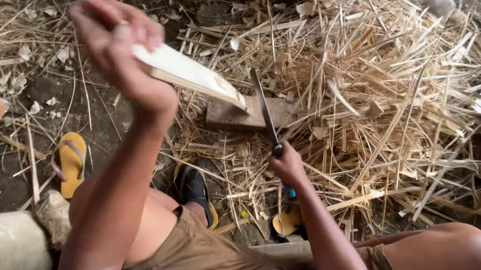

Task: The person sits on the ground and uses a knife to shave and shape a piece of light-colored wood. They repeatedly rotate the wood and scrape its surface to remove thin layers, creating wood shavings that accumulate on the floor.

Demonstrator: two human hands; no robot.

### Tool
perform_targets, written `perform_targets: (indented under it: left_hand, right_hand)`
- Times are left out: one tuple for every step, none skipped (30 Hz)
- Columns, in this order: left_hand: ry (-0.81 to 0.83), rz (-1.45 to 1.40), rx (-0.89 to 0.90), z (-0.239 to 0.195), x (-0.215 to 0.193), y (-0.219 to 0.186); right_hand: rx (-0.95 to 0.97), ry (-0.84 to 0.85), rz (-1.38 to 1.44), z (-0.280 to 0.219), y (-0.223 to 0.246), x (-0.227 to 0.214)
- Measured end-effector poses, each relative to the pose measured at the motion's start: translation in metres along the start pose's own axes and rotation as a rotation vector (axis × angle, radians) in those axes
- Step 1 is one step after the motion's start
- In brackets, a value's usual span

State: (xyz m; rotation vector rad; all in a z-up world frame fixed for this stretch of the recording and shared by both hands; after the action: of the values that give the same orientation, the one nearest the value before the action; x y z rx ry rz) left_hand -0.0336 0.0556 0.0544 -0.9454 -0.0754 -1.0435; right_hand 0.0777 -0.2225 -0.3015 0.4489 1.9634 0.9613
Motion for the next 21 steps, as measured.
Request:
perform_targets:
  left_hand:
    - [0.044, 0.111, 0.016, -0.009, 0.008, 0.000]
    - [0.085, 0.182, 0.026, -0.016, 0.011, -0.003]
    - [0.129, 0.239, 0.049, -0.021, 0.019, -0.004]
    - [0.169, 0.260, 0.070, -0.027, 0.024, -0.008]
    - [0.179, 0.297, 0.105, -0.033, 0.025, -0.013]
    - [0.188, 0.333, 0.140, -0.039, 0.026, -0.017]
    - [0.166, 0.380, 0.192, -0.045, 0.027, -0.022]
    - [0.136, 0.409, 0.229, -0.052, 0.027, -0.026]
    - [0.110, 0.435, 0.271, -0.056, 0.029, -0.029]
    - [0.077, 0.444, 0.298, -0.060, 0.031, -0.031]
    - [0.058, 0.445, 0.330, -0.062, 0.034, -0.032]
    - [0.038, 0.447, 0.361, -0.065, 0.037, -0.033]
    - [0.032, 0.456, 0.387, -0.068, 0.038, -0.035]
    - [0.026, 0.464, 0.412, -0.070, 0.038, -0.036]
    - [0.014, 0.450, 0.404, -0.070, 0.037, -0.036]
    - [0.003, 0.436, 0.395, -0.070, 0.034, -0.035]
    - [0.001, 0.433, 0.384, -0.074, 0.033, -0.032]
    - [-0.001, 0.430, 0.372, -0.077, 0.032, -0.030]
    - [-0.001, 0.435, 0.383, -0.076, 0.032, -0.029]
    - [-0.002, 0.433, 0.393, -0.072, 0.031, -0.028]
    - [-0.009, 0.433, 0.391, -0.073, 0.031, -0.025]
  right_hand:
    - [0.116, 0.071, 0.107, -0.024, 0.015, -0.006]
    - [0.051, 0.089, 0.068, -0.043, 0.041, -0.014]
    - [-0.022, 0.094, 0.026, -0.056, 0.070, -0.028]
    - [-0.095, 0.099, -0.017, -0.071, 0.098, -0.042]
    - [-0.161, 0.073, -0.020, -0.089, 0.123, -0.053]
    - [-0.227, 0.047, -0.022, -0.108, 0.145, -0.065]
    - [-0.427, -0.034, -0.040, -0.128, 0.170, -0.078]
    - [-0.627, -0.116, -0.058, -0.149, 0.191, -0.090]
    - [-0.827, -0.206, -0.075, -0.166, 0.208, -0.098]
    - [-0.818, -0.200, -0.034, -0.177, 0.214, -0.098]
    - [-0.811, -0.199, 0.002, -0.188, 0.216, -0.093]
    - [-0.804, -0.198, 0.037, -0.193, 0.217, -0.089]
    - [-0.746, -0.185, -0.001, -0.186, 0.217, -0.080]
    - [-0.687, -0.172, -0.040, -0.176, 0.219, -0.069]
    - [-0.633, -0.159, -0.083, -0.169, 0.219, -0.063]
    - [-0.577, -0.124, -0.066, -0.166, 0.217, -0.061]
    - [-0.510, -0.090, -0.046, -0.164, 0.214, -0.062]
    - [-0.442, -0.056, -0.027, -0.166, 0.211, -0.064]
    - [-0.551, -0.117, -0.013, -0.173, 0.221, -0.072]
    - [-0.660, -0.179, 0.001, -0.182, 0.231, -0.080]
    - [-0.759, -0.235, 0.009, -0.193, 0.237, -0.089]
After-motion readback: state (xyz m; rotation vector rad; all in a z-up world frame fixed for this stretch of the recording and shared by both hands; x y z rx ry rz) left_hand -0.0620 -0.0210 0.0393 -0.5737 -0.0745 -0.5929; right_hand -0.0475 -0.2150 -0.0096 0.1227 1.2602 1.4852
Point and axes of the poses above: each hand's wrist, its own z-axis towards the middle knuckle, its own x-axis out of the palm, y = z × x, the point moved 5 cm from there along z, towards the middle knuckle, and after that the axes turned 7 degrees about -x, right-handed, at the moved point
